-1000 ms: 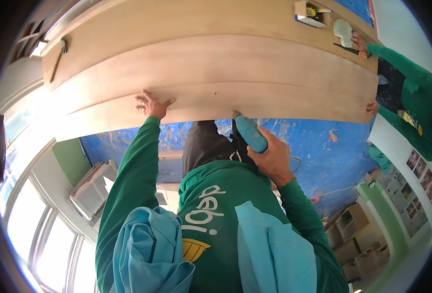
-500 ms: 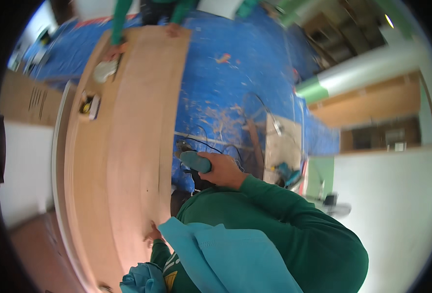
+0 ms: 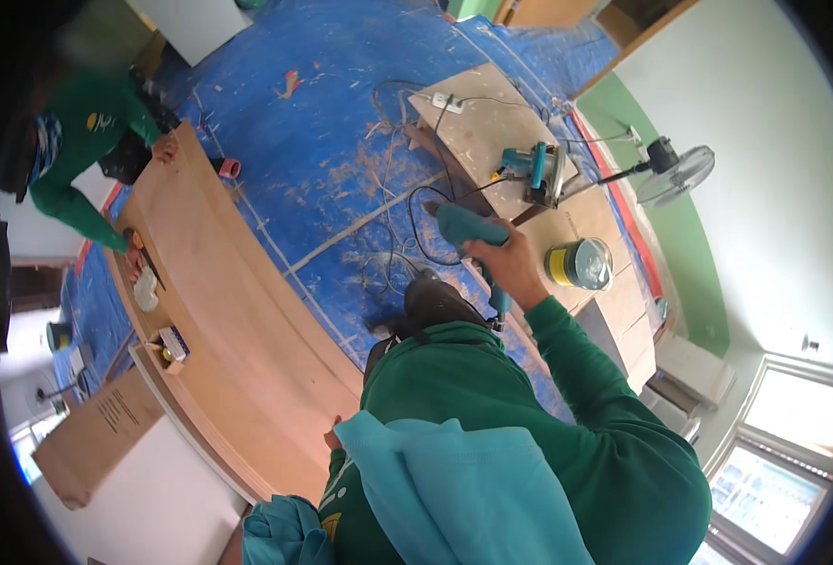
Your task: The person measures and marks a large wooden panel using a tape measure and pencil, then uses a power drill to drive screws into the panel. The person also moves the panel and handles a green trash bag during the process.
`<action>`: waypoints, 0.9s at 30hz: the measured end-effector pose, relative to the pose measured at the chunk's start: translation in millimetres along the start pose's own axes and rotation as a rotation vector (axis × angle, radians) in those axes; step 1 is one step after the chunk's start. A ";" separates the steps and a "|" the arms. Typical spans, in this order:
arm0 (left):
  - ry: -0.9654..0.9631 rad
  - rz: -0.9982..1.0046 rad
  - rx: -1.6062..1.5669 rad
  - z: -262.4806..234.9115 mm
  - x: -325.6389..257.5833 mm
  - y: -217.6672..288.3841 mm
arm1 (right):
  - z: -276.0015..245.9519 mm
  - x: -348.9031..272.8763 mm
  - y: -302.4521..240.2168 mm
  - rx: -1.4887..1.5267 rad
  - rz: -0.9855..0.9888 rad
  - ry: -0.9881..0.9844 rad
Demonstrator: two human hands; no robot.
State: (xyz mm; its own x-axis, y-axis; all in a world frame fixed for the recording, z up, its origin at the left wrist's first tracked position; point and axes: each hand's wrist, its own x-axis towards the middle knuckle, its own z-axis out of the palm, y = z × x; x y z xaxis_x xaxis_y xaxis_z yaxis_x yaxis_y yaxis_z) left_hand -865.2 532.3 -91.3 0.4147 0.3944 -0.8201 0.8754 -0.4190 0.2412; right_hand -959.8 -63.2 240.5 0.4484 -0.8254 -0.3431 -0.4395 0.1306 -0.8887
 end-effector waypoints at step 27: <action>-0.180 -0.315 -0.022 67.6 -268.8 19.7 | -27.7 421.7 228.7 1.425 0.566 0.202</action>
State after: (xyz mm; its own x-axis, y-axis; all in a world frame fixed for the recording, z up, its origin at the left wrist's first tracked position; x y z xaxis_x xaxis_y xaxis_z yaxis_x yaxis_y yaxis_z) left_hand -976.2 362.7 98.8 0.0749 0.3504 -0.9336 0.9593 -0.2809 -0.0285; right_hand -892.8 -396.6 -99.0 0.3248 -0.5312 -0.7825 0.6238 0.7422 -0.2450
